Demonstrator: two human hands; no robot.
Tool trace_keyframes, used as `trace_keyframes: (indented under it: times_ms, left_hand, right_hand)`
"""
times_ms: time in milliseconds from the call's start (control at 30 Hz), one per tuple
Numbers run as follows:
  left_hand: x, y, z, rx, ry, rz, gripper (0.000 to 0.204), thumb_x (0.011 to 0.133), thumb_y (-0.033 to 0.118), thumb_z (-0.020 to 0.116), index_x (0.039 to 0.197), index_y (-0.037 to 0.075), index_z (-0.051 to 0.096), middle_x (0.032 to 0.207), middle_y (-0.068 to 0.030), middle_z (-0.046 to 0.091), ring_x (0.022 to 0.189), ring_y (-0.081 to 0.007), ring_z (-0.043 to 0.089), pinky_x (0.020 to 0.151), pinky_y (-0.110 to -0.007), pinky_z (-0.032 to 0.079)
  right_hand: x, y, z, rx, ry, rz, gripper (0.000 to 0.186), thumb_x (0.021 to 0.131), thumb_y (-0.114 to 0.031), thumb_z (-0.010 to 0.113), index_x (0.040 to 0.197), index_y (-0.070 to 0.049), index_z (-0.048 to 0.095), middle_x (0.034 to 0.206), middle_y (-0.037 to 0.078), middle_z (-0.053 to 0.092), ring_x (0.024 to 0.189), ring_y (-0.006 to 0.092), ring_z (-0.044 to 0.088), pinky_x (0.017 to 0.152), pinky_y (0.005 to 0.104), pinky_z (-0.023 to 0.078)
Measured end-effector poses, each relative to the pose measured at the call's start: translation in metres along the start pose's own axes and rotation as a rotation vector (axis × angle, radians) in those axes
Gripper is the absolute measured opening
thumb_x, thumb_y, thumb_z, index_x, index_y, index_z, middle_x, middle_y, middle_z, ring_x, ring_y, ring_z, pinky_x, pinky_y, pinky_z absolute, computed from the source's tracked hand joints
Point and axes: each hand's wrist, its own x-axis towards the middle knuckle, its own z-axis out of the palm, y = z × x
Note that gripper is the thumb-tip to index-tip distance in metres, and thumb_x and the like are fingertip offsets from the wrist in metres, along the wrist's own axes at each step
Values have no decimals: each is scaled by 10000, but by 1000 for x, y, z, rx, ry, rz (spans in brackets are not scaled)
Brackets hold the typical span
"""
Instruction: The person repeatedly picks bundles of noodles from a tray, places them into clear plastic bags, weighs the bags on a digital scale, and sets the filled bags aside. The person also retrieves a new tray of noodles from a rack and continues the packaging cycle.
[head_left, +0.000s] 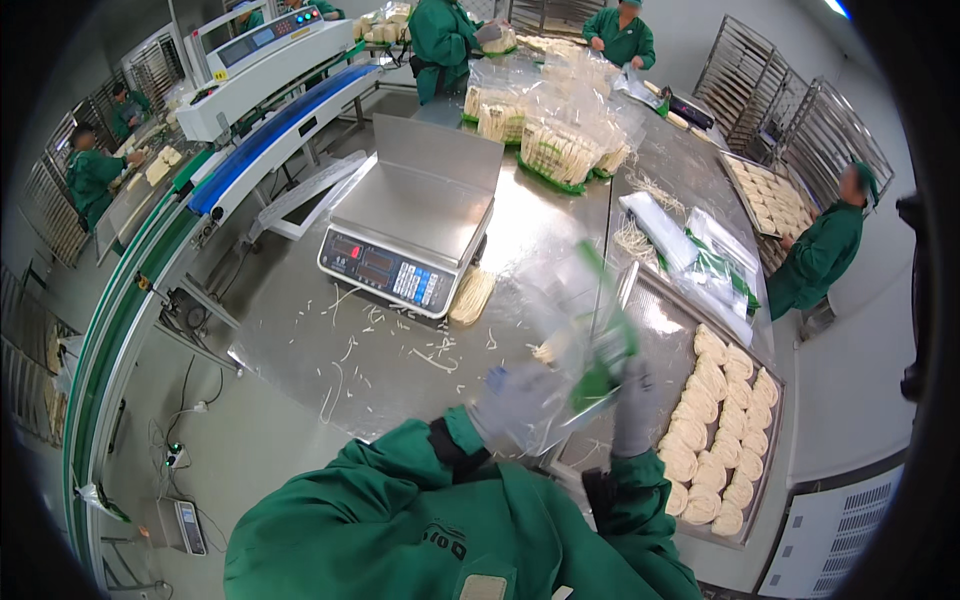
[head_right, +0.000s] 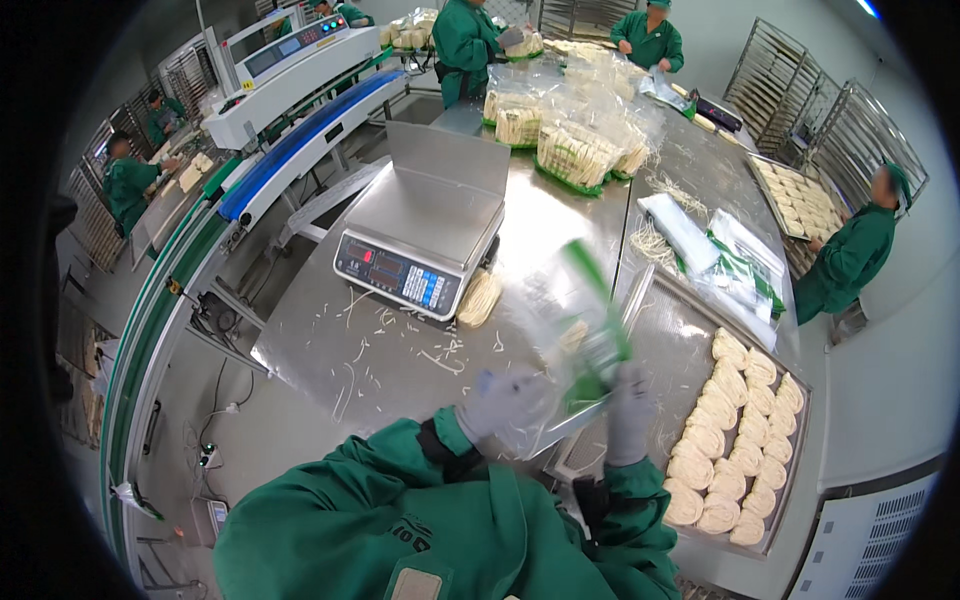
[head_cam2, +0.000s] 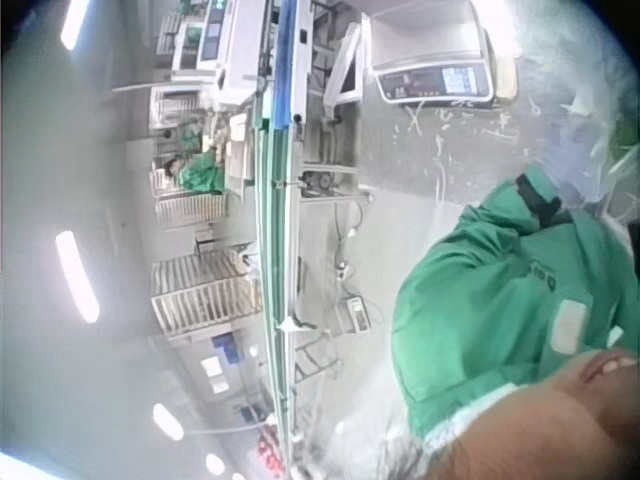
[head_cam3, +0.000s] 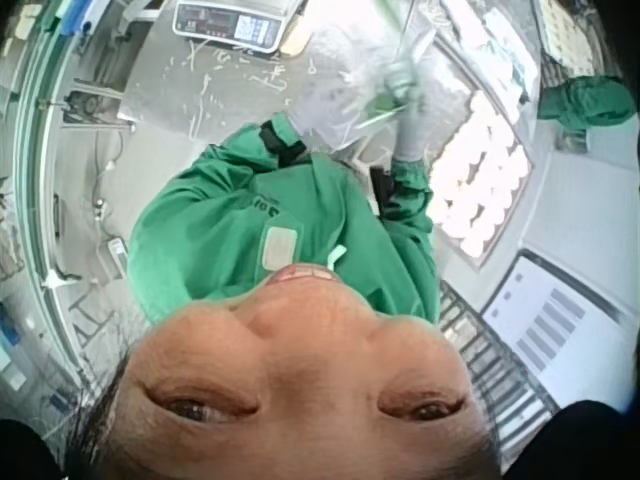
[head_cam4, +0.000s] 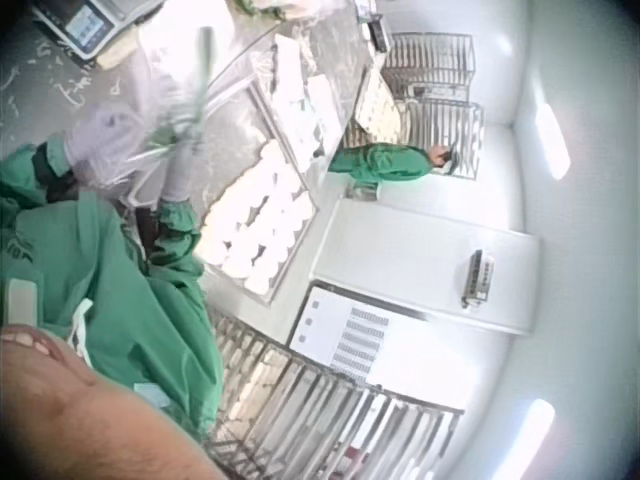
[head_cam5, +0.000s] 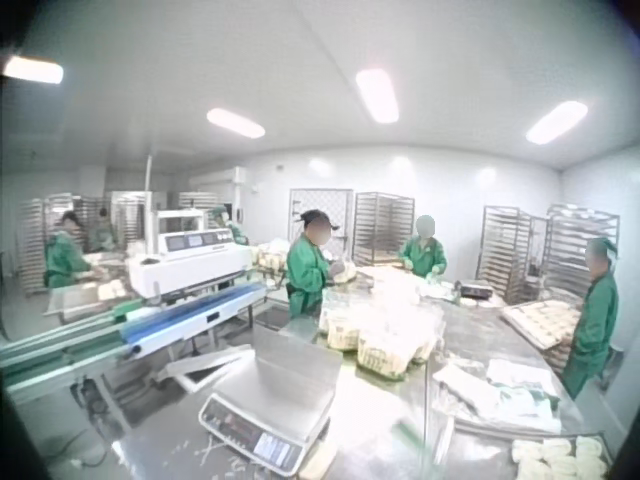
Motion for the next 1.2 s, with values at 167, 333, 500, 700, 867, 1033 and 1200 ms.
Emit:
trace_keyframes:
  times_ms: [167, 333, 500, 700, 867, 1033, 1200]
  left_hand:
    - [-22, -47, -35, -75, 155, -184, 346, 998, 233, 450, 1230, -6, 543, 1124, -143, 604, 951, -156, 601, 836, -284, 483]
    - [-50, -94, -31, -862, -359, -543, 383, 1013, 238, 456, 1278, -31, 524, 1207, -120, 601, 1073, -182, 591, 946, -305, 463]
    - [-55, -92, -42, -838, -451, -542, 265, 963, 200, 574, 1143, 17, 641, 1079, -49, 664, 970, -93, 616, 829, -227, 489]
    - [-48, -51, -24, -653, -16, -447, 360, 945, 286, 621, 689, 37, 571, 604, 49, 501, 547, -44, 426, 514, -221, 373]
    - [-40, -38, -14, -418, 155, -161, 408, 985, 307, 543, 671, 49, 576, 582, 46, 494, 561, -40, 463, 512, -222, 371]
    - [-7, -42, 9, -784, 274, -403, 174, 991, 194, 499, 969, 55, 602, 657, 23, 555, 563, -62, 513, 498, -232, 408]
    - [2, -41, 2, -630, 197, -562, 237, 995, 264, 499, 1019, 42, 578, 806, -10, 589, 651, -56, 520, 559, -235, 437]
  right_hand:
    - [0, 7, 3, -303, 130, -50, 339, 997, -344, 479, 1028, -31, 606, 863, 32, 590, 784, 106, 521, 674, 272, 435]
    - [5, 56, -2, 45, 72, 24, 335, 1013, -345, 449, 937, -49, 586, 752, 1, 520, 684, 89, 453, 618, 264, 403]
    - [3, 72, -17, -165, -9, -20, 267, 996, -304, 514, 932, -55, 585, 778, 5, 532, 703, 77, 493, 632, 239, 433]
    - [-48, 34, 34, -708, -230, -24, 362, 901, -316, 621, 1054, 4, 545, 875, 166, 639, 791, 285, 612, 734, 376, 485]
    - [-56, 32, 57, -349, -334, 117, 252, 964, -247, 511, 952, -17, 613, 796, 89, 608, 712, 143, 581, 637, 281, 469]
    - [-16, 55, 69, -159, -196, 254, 236, 973, -183, 466, 900, -20, 620, 711, 28, 572, 656, 89, 528, 588, 250, 435]
    - [-12, 56, 76, -343, -127, 293, 207, 981, -177, 471, 971, -14, 597, 780, 10, 593, 668, 81, 521, 612, 250, 441]
